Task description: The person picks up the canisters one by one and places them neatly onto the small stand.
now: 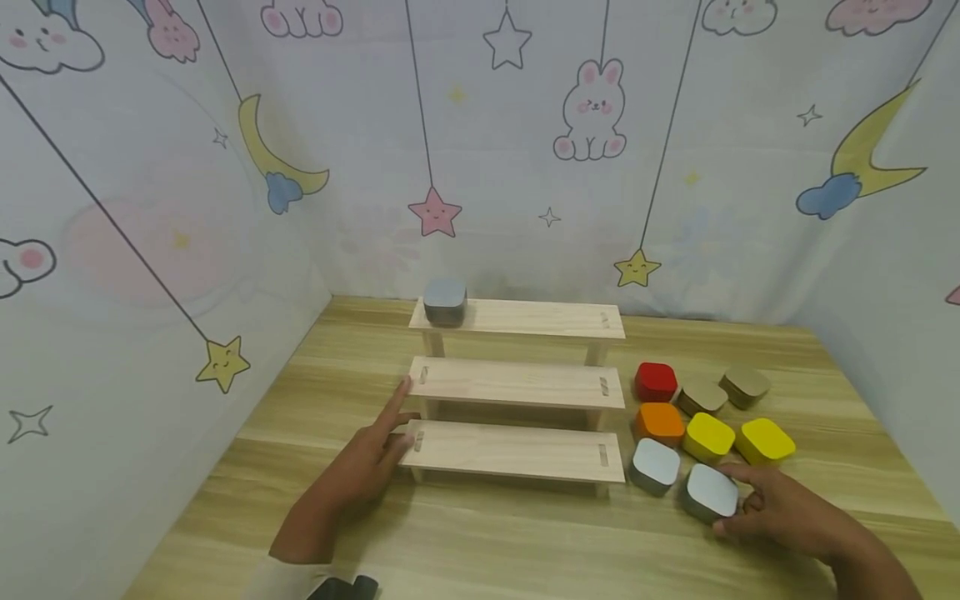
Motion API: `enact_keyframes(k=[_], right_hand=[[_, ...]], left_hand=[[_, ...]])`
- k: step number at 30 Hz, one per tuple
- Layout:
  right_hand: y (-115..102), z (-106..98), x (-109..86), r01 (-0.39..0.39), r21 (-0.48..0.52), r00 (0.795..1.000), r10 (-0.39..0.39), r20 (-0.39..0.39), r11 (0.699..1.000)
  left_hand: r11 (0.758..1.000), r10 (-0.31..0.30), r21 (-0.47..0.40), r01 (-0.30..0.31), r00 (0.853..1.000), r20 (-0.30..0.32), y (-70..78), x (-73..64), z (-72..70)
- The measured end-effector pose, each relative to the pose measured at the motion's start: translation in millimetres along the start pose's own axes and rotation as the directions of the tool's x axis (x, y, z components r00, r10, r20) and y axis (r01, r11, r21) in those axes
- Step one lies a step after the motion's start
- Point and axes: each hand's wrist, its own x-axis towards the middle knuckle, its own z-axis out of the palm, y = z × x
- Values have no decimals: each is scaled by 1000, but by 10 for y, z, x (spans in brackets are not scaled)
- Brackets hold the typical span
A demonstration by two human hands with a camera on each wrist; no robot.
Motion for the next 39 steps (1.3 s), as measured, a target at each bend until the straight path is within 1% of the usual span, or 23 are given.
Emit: enact_keyframes(k=[7,9,14,16,20,25,29,32,36,39], right_hand=[[1,-22,-24,-16,21,1000,16,2,1000],[-6,-30,-37,0,28,1000,0,-4,1000],[3,-54,-73,85,71,996,-84,-15,994],[14,-68,-91,96,104,995,-96,-9,990],[26,-91,-122,87,152,996,-88,-4,985],[9,-106,-143,99,156,995,-93,-44,983],[-33,-110,-166,109,202,992,-95,-78,973],[-81,-100,-158,157,214,986,-139,-97,964],[-184,-77,-128,208,193,974,-185,-134,959],[-289,-81,-116,184,201,976,-154,-153,962]], left_hand=[[1000,-7,8,7,1000,-4,3,4,7],[1000,-2,12,3,1000,-7,0,4,8],[1000,10,19,-10,1000,-12,-9,-3,7],[1000,7,17,-7,1000,-11,-8,-6,7],[1000,1,8,-1,1000,-7,-4,-6,7],[1000,12,1,-11,1000,-5,-2,2,9],[1000,21,-15,-21,1000,1,-10,4,11],[1000,19,-13,-19,1000,-2,-12,1,11],[1000,15,-7,-15,1000,-6,-11,1,7],[1000,18,-15,-18,1000,-2,-15,11,7]])
